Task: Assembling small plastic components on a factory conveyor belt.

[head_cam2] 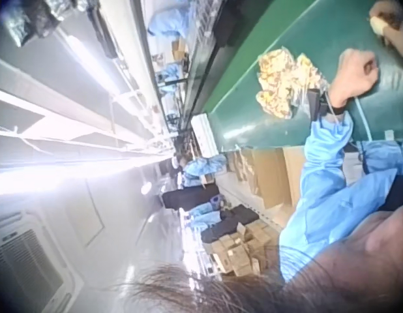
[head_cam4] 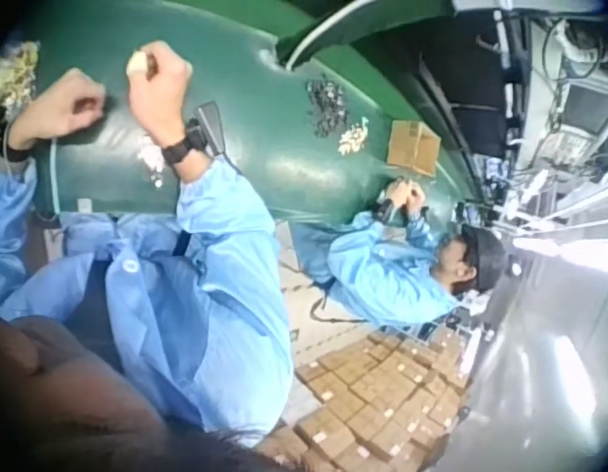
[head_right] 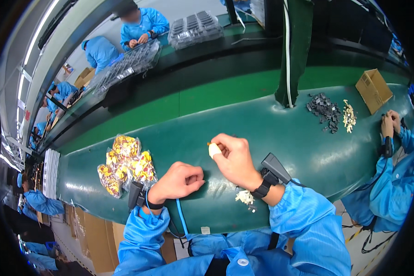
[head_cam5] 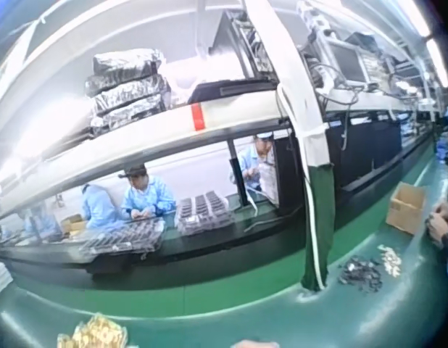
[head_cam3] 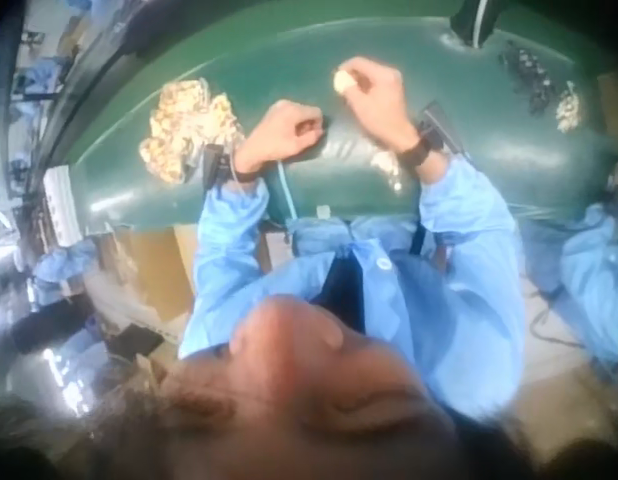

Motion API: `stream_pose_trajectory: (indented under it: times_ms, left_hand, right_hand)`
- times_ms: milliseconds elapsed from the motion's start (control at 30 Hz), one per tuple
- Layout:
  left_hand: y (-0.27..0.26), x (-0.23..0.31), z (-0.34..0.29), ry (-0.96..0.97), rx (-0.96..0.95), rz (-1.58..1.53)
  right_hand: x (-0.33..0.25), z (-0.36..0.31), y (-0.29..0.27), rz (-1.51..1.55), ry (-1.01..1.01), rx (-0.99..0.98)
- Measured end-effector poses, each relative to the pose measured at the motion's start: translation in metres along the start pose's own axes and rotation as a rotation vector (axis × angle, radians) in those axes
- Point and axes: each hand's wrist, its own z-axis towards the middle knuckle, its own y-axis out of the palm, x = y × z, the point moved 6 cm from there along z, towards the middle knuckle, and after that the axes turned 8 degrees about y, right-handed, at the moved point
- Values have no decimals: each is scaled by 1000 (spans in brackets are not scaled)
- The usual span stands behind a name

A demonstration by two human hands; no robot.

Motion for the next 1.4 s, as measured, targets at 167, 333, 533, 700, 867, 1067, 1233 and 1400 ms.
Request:
stream_pose_trajectory:
  times_ms: [167,333,533,700,867,1067,1233,1400]
  left_hand:
    - [-13,-6,4,0,29,-29]
    - [-23,-12,8,-39,48,-138]
    - [-19,-21,2,-134,189,-288]
    - [-21,-19,-5,-230,372,-407]
    - [-23,-9,2,-34,397,-82]
    - [-23,8,7,192,389,327]
    - [-25,17,4,327,421,527]
    - [-17,25,0,428,390,786]
  right_hand:
    - [1,19,-2,1,-100,50]
    - [-4,22,-8,75,-50,81]
    - [2,15,2,82,86,-95]
    - [9,6,18,331,372,-402]
    - [10,5,22,267,275,-440]
    - [22,8,23,88,262,-447]
    - [16,12,16,352,544,-419]
    - [29,7,18,436,813,-478]
